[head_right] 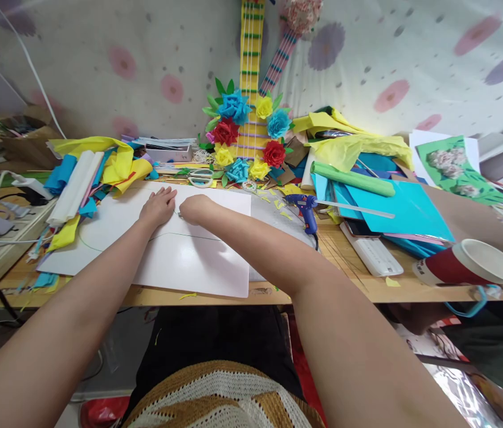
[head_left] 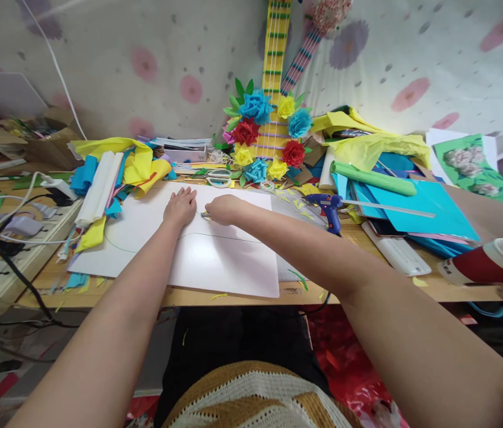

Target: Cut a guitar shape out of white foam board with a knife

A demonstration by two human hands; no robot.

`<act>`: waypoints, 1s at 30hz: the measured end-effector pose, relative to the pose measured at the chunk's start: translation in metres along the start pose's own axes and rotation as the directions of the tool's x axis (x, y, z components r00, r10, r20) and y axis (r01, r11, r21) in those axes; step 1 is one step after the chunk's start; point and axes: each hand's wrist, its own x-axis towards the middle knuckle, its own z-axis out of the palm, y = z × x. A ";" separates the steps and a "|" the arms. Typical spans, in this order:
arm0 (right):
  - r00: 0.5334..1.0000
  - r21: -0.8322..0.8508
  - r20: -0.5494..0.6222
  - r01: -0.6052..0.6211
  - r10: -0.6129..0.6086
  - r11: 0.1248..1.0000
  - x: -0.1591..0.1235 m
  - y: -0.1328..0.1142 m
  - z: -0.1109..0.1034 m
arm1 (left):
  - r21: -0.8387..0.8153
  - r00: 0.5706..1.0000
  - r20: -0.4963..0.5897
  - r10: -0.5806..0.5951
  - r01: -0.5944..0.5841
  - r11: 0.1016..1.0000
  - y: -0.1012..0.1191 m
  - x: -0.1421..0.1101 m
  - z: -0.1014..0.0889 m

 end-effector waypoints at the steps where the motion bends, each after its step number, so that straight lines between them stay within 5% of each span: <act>1: 1.000 -0.006 -0.001 0.005 -0.005 1.000 0.001 0.001 0.000 | 0.004 1.000 0.003 -0.001 0.001 1.000 0.000 0.000 0.000; 30: 0.994 -0.126 -0.048 0.092 -0.098 0.988 0.002 0.027 0.012 | 0.011 1.000 -0.009 0.001 -0.001 1.000 0.002 0.000 0.000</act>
